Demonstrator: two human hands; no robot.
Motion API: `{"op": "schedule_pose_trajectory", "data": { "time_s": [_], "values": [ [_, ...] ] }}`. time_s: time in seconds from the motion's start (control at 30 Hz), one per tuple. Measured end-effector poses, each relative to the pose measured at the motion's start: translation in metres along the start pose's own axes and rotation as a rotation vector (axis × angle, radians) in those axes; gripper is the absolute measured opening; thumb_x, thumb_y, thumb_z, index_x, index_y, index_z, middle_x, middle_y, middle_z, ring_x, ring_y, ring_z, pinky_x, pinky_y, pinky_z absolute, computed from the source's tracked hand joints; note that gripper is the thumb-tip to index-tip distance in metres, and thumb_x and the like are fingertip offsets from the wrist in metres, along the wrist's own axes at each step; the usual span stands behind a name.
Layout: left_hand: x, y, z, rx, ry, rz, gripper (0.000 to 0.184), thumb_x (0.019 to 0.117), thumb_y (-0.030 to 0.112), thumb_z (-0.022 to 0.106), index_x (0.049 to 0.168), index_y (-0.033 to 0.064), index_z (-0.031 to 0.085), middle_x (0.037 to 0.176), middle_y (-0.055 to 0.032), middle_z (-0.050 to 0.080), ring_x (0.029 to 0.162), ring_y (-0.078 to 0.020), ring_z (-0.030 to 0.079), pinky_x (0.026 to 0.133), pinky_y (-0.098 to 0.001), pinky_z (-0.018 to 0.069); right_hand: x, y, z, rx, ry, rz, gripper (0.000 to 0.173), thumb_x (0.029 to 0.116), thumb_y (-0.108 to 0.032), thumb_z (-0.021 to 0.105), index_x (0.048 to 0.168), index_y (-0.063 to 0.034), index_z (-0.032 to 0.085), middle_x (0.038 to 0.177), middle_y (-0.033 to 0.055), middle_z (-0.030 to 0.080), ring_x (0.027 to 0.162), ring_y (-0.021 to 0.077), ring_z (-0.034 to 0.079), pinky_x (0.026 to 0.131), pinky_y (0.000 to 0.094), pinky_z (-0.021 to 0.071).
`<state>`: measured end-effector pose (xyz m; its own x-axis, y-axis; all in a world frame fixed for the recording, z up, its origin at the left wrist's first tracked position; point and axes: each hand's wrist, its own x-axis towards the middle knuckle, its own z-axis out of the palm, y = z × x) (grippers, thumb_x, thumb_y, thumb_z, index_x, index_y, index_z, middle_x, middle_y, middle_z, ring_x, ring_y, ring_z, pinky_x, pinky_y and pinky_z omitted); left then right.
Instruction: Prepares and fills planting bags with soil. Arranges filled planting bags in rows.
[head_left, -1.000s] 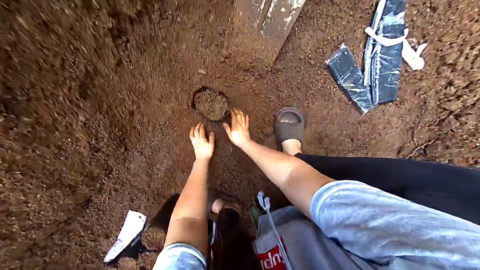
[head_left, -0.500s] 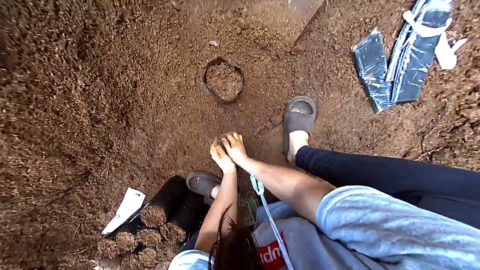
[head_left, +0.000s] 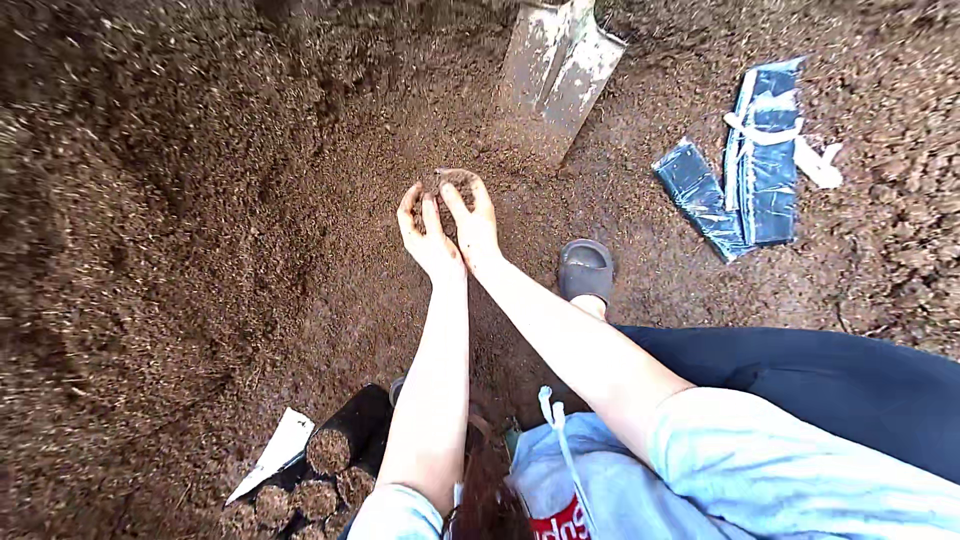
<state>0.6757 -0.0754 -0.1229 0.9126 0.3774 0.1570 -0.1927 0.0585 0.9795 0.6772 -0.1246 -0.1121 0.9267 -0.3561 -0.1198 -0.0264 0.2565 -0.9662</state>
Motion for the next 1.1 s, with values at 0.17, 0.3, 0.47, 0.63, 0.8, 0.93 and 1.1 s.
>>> {"op": "schedule_pose_trajectory", "data": {
  "time_s": [0.17, 0.3, 0.47, 0.63, 0.8, 0.93, 1.1],
  "values": [
    [0.025, -0.020, 0.028, -0.023, 0.064, 0.004, 0.011, 0.1051, 0.010, 0.056, 0.101, 0.0027, 0.064, 0.096, -0.0027, 0.065, 0.096, -0.0085, 0.063, 0.092, -0.0266, 0.0530, 0.032, 0.002, -0.003, -0.049, 0.048, 0.020, 0.037, 0.1067, -0.027, 0.054, 0.130, 0.0018, 0.059, 0.132, 0.0191, 0.061, 0.126, 0.0197, 0.058, 0.110, 0.0360, 0.0456],
    [0.025, -0.020, 0.022, -0.073, 0.022, 0.018, 0.026, 0.1107, 0.011, 0.040, 0.099, 0.0040, 0.062, 0.091, -0.0022, 0.069, 0.092, -0.0097, 0.068, 0.090, -0.0293, 0.0565, 0.026, -0.005, -0.007, -0.072, -0.087, 0.002, 0.044, 0.1117, -0.028, 0.039, 0.129, 0.0061, 0.060, 0.126, 0.0189, 0.065, 0.121, 0.0164, 0.060, 0.109, 0.0346, 0.0440],
    [0.039, -0.005, -0.027, 0.407, -0.070, -0.048, 0.035, 0.1085, 0.016, 0.044, 0.135, -0.0042, 0.055, 0.134, -0.0171, 0.062, 0.128, -0.0192, 0.057, 0.112, -0.0336, 0.0435, 0.050, -0.023, -0.037, -0.544, -0.290, -0.109, 0.037, 0.1095, -0.019, 0.042, 0.136, -0.0019, 0.060, 0.142, 0.0186, 0.058, 0.135, 0.0276, 0.053, 0.115, 0.0443, 0.0420],
    [0.042, -0.009, -0.067, 0.848, -0.556, -0.673, 0.069, 0.1064, 0.059, 0.044, 0.132, -0.0039, 0.059, 0.123, -0.0272, 0.066, 0.117, -0.0396, 0.064, 0.102, -0.0596, 0.0486, 0.074, -0.019, -0.067, -1.189, -0.661, 0.250, 0.066, 0.1019, -0.057, 0.052, 0.137, -0.0010, 0.058, 0.134, 0.0265, 0.061, 0.128, 0.0430, 0.057, 0.105, 0.0658, 0.0433],
    [0.048, -0.019, -0.051, 1.000, -0.711, -0.609, 0.051, 0.1124, 0.039, 0.036, 0.113, -0.0025, 0.066, 0.111, -0.0246, 0.066, 0.108, -0.0383, 0.063, 0.094, -0.0623, 0.0463, 0.086, -0.014, -0.051, -1.384, -0.827, 0.204, 0.044, 0.1096, -0.032, 0.041, 0.140, -0.0053, 0.059, 0.139, 0.0211, 0.061, 0.133, 0.0387, 0.056, 0.107, 0.0637, 0.0432],
    [0.051, 0.001, -0.048, 1.156, -0.692, -0.554, 0.049, 0.1115, 0.040, 0.039, 0.117, -0.0008, 0.066, 0.119, -0.0262, 0.067, 0.118, -0.0422, 0.064, 0.096, -0.0679, 0.0464, 0.088, -0.025, -0.048, -1.393, -0.846, 0.147, 0.041, 0.1088, -0.031, 0.044, 0.133, -0.0033, 0.062, 0.133, 0.0217, 0.064, 0.129, 0.0387, 0.058, 0.105, 0.0615, 0.0453],
    [0.037, 0.030, -0.051, 0.919, -0.497, -0.446, 0.038, 0.1102, 0.029, 0.043, 0.111, -0.0020, 0.065, 0.099, -0.0200, 0.064, 0.096, -0.0329, 0.063, 0.087, -0.0575, 0.0475, 0.073, -0.060, -0.051, -1.207, -0.684, 0.016, 0.032, 0.1036, -0.030, 0.055, 0.115, -0.0031, 0.068, 0.108, 0.0202, 0.069, 0.106, 0.0383, 0.067, 0.090, 0.0618, 0.0505]
  ]
}}
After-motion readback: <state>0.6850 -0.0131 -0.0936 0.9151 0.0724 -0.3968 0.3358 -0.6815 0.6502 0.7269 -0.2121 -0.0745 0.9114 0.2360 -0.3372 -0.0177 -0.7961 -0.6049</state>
